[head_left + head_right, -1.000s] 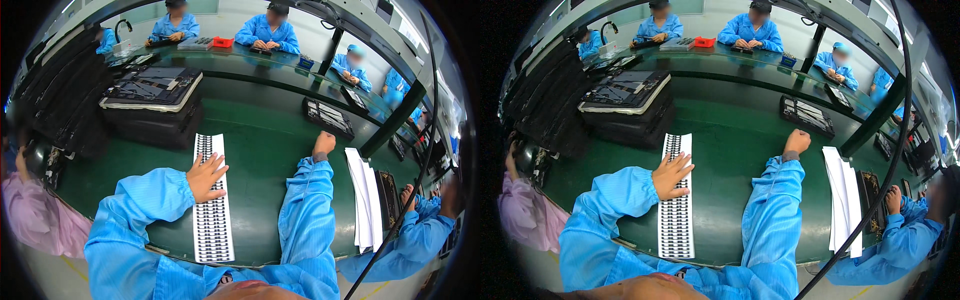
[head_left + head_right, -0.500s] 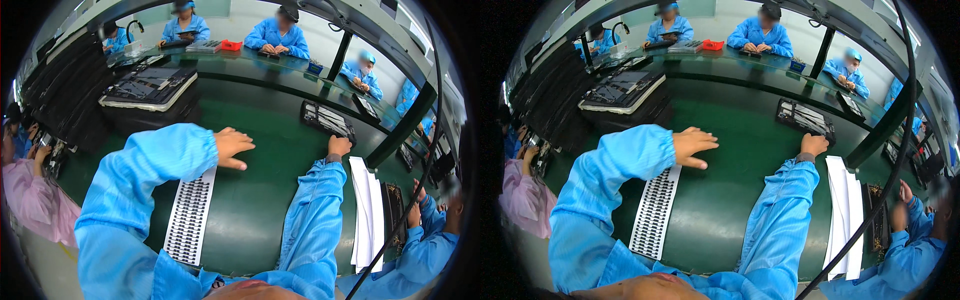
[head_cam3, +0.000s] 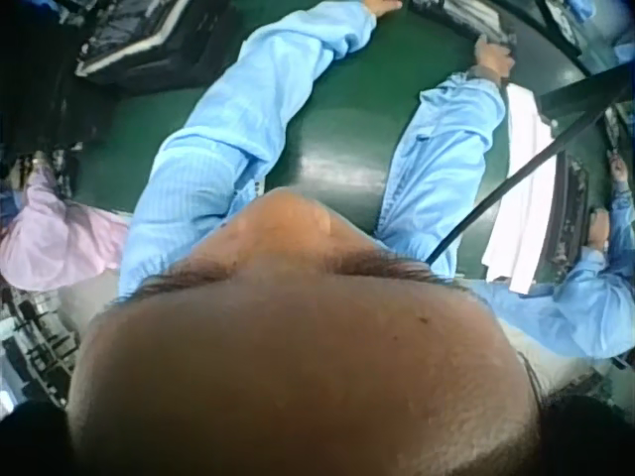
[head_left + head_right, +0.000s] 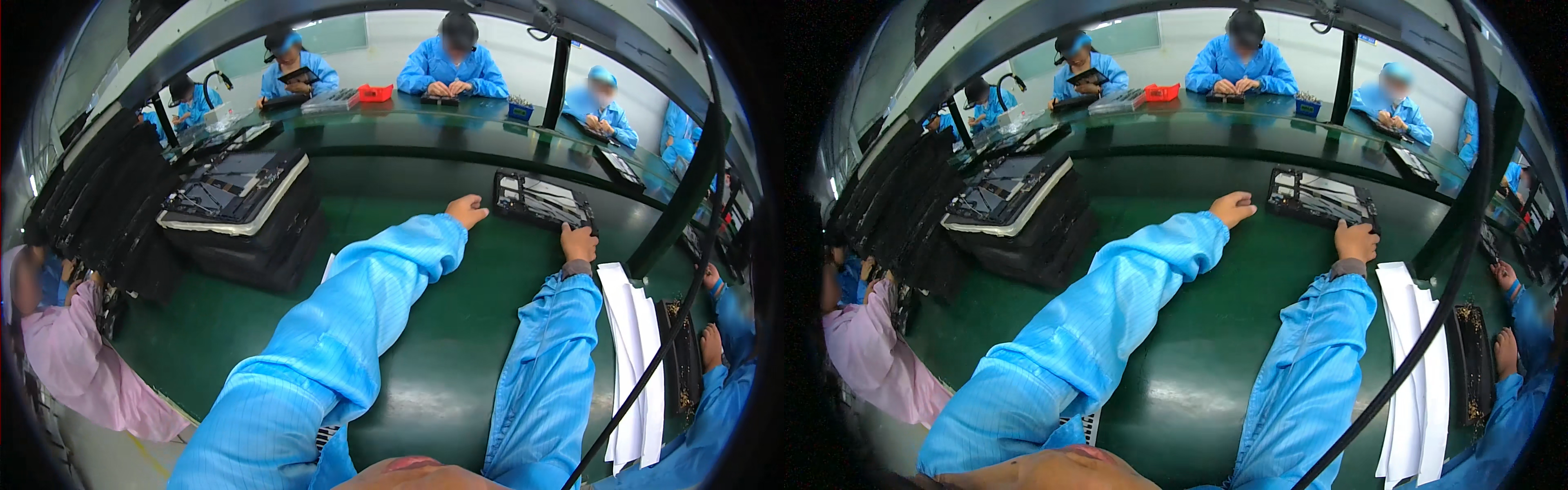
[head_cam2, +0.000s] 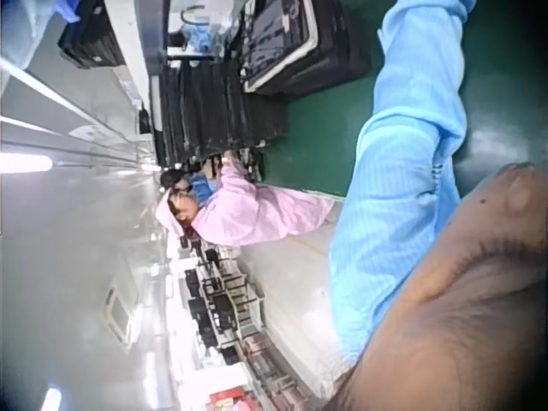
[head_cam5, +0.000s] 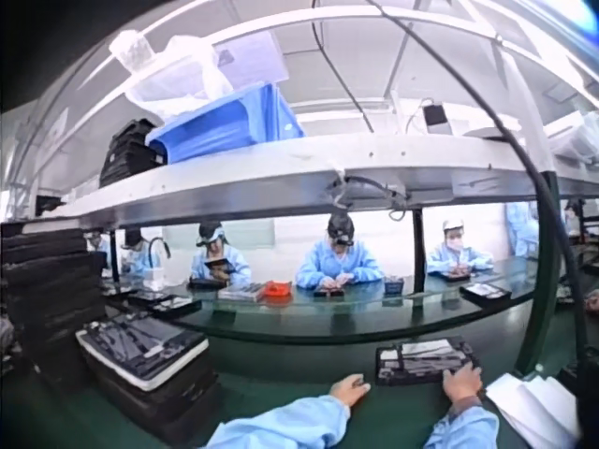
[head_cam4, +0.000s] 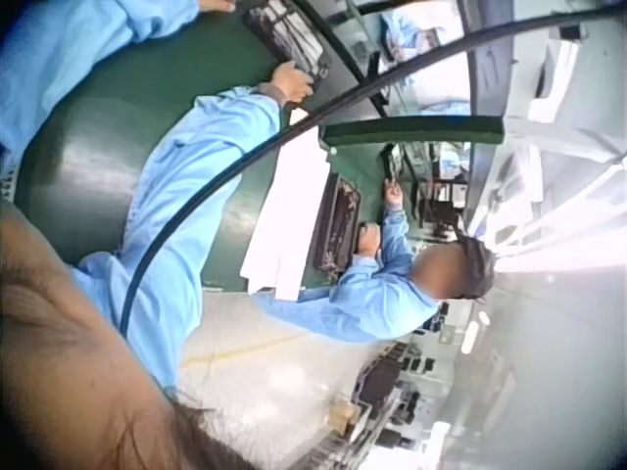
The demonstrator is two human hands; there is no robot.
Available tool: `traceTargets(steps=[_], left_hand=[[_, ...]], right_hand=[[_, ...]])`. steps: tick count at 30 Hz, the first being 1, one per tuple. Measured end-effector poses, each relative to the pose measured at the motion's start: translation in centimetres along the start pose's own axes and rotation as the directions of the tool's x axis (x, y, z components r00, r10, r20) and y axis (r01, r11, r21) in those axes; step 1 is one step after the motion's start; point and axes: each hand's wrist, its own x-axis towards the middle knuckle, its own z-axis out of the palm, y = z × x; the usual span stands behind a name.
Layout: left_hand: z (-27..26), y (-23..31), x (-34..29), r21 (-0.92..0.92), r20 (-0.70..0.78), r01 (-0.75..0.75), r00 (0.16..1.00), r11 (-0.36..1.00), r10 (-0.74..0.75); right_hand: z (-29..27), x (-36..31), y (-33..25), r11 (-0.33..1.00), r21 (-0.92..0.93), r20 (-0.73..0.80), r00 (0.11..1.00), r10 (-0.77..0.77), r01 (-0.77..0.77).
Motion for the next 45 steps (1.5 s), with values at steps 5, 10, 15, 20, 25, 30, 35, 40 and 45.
traceTargets(steps=[5,10,15,20,25,30,35,40,45], left_hand=[[-0.3,-0.6,2.1,0.361,0.044,0.079,0.994,0.929,-0.102],[-0.3,-0.5,3.1,0.409,0.051,-0.008,0.999,0.913,-0.015],[-0.8,0.1,4.3,0.360,0.113,0.024,0.991,0.933,-0.069],[-6.2,-1.6,4.7,0.265,-0.102,0.290,0.957,0.920,-0.272],[-6.1,4.8,0.9,0.454,-0.164,0.356,0.934,0.817,-0.316],[-11.2,8.3,-3.5,0.362,0.110,0.387,0.886,0.848,-0.451],[-12.0,14.4,-17.3,-0.133,0.072,-0.076,0.994,0.988,0.087],[-18.4,14.5,-28.1,0.486,0.397,-0.498,0.858,0.718,0.327],[-19.5,8.6,-32.6,0.614,0.464,-0.375,0.883,0.695,0.066]], right_hand=[[0.1,0.5,-1.1,0.995,-0.054,-0.100,0.991,0.084,-0.090],[1.3,3.1,-0.1,0.999,0.029,-0.074,0.996,0.044,-0.042],[0.2,2.3,-0.3,0.988,0.122,-0.002,0.995,0.100,-0.099],[0.7,-0.2,-3.7,0.931,0.363,0.027,0.999,0.043,-0.050],[1.6,-1.0,-3.0,0.246,0.941,0.213,0.972,0.096,-0.231],[3.4,-2.4,-2.0,0.225,0.972,0.007,0.948,-0.317,0.068],[-2.1,-7.7,-3.1,0.458,0.697,-0.268,0.793,-0.547,0.552],[-7.5,-10.6,0.6,0.317,0.849,-0.208,0.819,-0.535,0.423],[-13.1,-19.3,3.2,0.087,0.907,0.417,0.847,-0.329,-0.413]])
